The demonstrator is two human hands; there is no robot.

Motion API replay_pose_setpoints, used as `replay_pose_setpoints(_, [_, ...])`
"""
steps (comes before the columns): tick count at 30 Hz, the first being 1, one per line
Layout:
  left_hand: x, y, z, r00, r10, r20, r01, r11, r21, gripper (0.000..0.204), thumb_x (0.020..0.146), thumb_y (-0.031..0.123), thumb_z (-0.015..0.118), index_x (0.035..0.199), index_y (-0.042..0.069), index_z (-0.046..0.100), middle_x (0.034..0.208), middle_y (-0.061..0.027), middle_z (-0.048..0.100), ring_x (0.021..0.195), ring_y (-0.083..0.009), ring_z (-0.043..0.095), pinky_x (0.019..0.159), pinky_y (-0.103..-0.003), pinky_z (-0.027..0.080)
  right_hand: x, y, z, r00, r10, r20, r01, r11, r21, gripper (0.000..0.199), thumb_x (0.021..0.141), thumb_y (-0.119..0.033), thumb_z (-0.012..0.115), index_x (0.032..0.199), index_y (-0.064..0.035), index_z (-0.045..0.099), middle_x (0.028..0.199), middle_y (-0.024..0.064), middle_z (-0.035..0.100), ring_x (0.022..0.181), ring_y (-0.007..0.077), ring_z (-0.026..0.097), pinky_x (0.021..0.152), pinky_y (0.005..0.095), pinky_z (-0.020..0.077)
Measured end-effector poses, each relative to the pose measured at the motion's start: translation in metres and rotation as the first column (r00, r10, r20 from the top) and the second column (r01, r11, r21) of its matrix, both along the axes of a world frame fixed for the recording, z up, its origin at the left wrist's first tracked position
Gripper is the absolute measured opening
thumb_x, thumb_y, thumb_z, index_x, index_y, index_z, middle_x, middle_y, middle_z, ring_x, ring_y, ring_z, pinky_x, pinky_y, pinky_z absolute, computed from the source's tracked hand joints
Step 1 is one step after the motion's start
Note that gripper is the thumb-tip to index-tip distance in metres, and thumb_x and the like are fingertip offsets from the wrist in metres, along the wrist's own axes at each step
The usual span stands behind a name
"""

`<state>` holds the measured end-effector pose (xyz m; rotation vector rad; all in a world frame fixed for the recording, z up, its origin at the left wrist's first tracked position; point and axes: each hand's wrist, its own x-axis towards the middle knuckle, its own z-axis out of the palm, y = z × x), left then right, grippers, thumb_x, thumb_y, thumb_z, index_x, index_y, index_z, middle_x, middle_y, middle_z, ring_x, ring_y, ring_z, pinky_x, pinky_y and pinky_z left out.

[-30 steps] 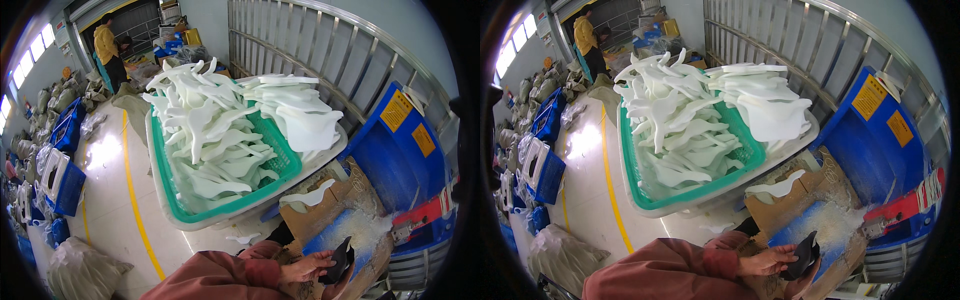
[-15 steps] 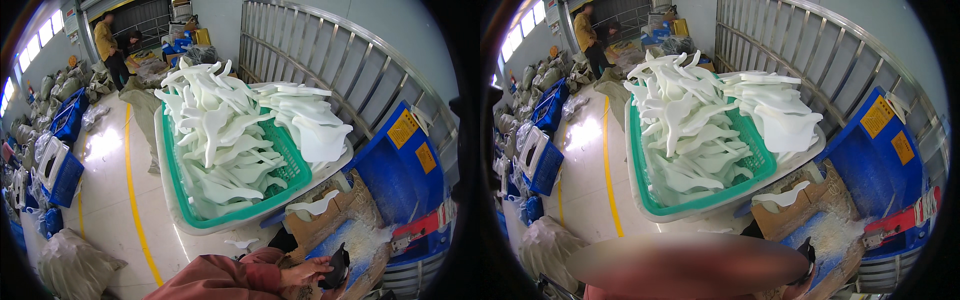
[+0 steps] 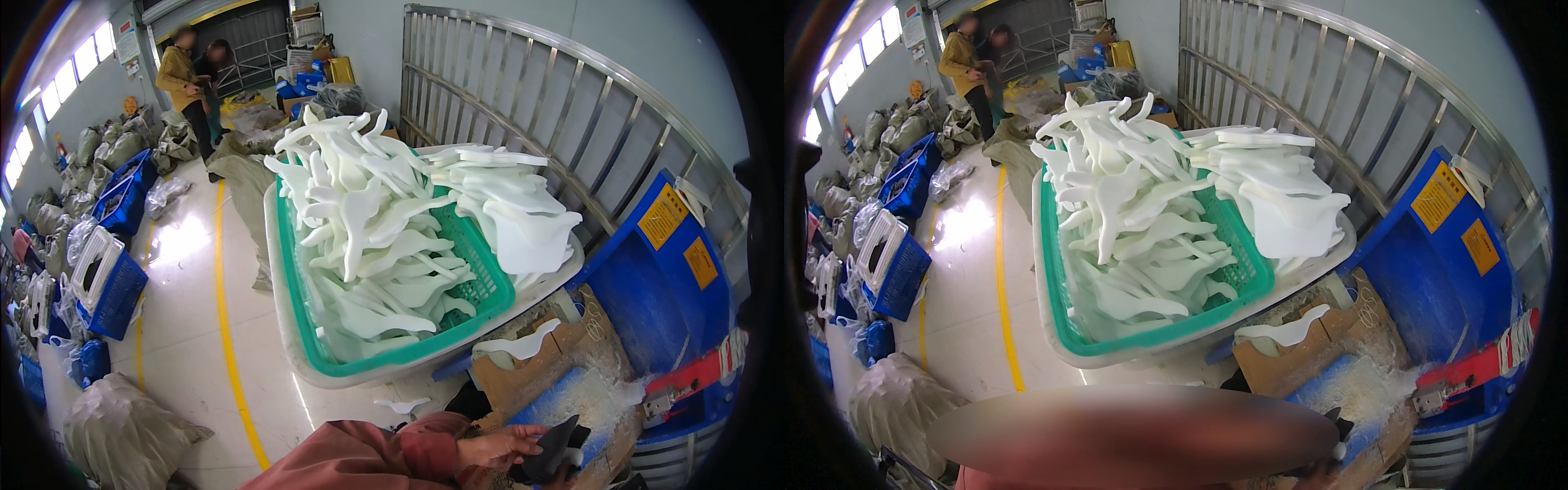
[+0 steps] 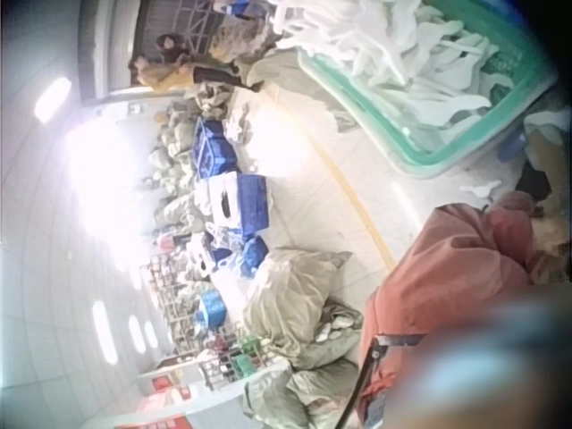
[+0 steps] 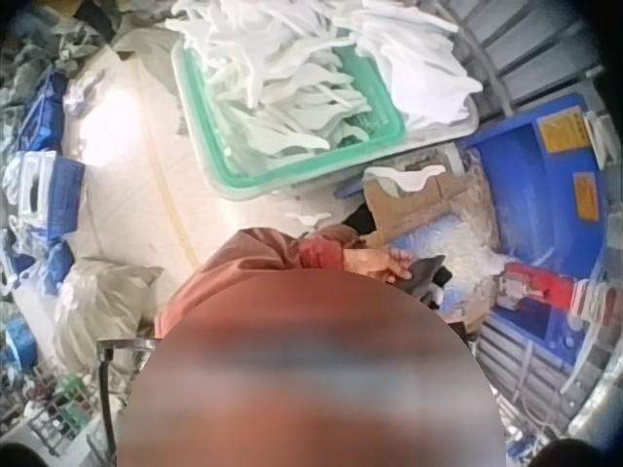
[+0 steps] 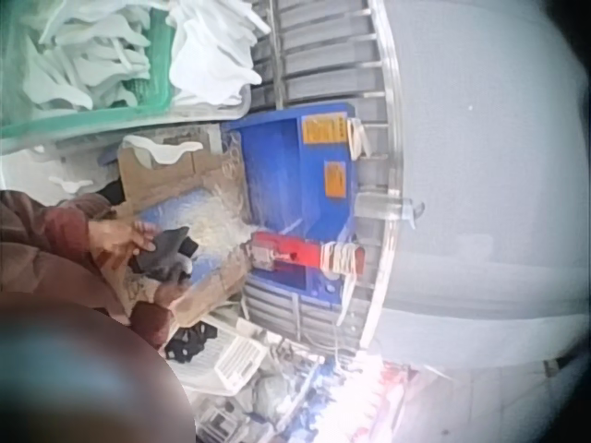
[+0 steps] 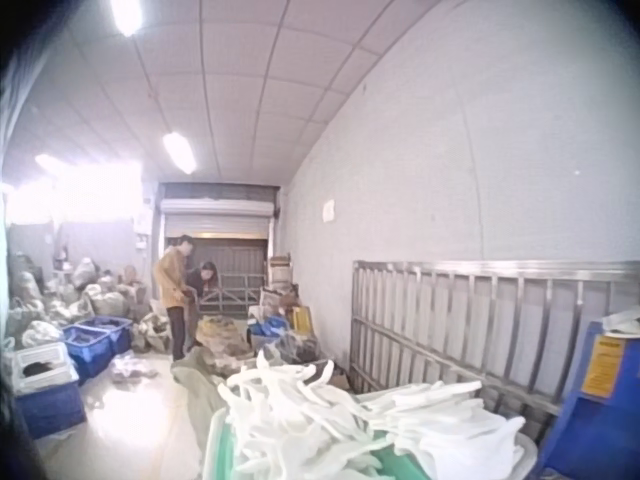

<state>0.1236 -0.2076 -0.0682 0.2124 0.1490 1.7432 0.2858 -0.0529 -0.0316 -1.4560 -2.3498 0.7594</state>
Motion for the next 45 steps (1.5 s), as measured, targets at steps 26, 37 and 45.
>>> replay_pose_setpoints(26, [-0.027, -0.002, 0.049, 0.751, -0.080, -0.655, -0.204, 0.916, -0.345, 0.043, 0.086, -0.002, 0.056, 0.129, -0.004, 0.054, 0.118, -0.0122, 0.064, 0.105, -0.0191, 0.062, 0.093, -0.031, 0.049, 0.037, 0.039, 0.017, 0.835, -0.107, -0.539, -0.370, 0.616, -0.696, 0.054, 0.089, -0.021, 0.070, 0.136, -0.0038, 0.049, 0.110, 0.0020, 0.062, 0.093, 0.0098, 0.056, 0.076, 0.0240, 0.0466])
replay_pose_setpoints(37, [0.004, 0.023, 0.068, 0.748, -0.150, -0.646, -0.233, 0.852, -0.469, 0.048, 0.086, -0.004, 0.059, 0.133, 0.000, 0.053, 0.112, -0.0089, 0.067, 0.090, -0.0111, 0.065, 0.075, -0.021, 0.052, 0.067, 0.066, 0.017, 0.743, -0.185, -0.643, -0.301, 0.765, -0.569, 0.023, 0.094, -0.020, 0.064, 0.100, 0.0013, 0.068, 0.081, -0.0058, 0.060, 0.074, 0.0023, 0.048, 0.063, 0.0213, 0.0397])
replay_pose_setpoints(45, [-0.011, 0.051, 0.075, 0.736, -0.111, -0.668, -0.335, 0.798, -0.501, 0.046, 0.087, -0.005, 0.061, 0.132, 0.003, 0.054, 0.101, -0.0046, 0.068, 0.073, -0.0047, 0.062, 0.055, -0.016, 0.049, 0.026, 0.130, 0.050, 0.819, 0.028, -0.574, -0.331, 0.840, -0.431, 0.023, 0.093, -0.021, 0.066, 0.100, 0.0015, 0.067, 0.081, -0.0042, 0.058, 0.072, 0.0038, 0.047, 0.061, 0.0243, 0.0392])
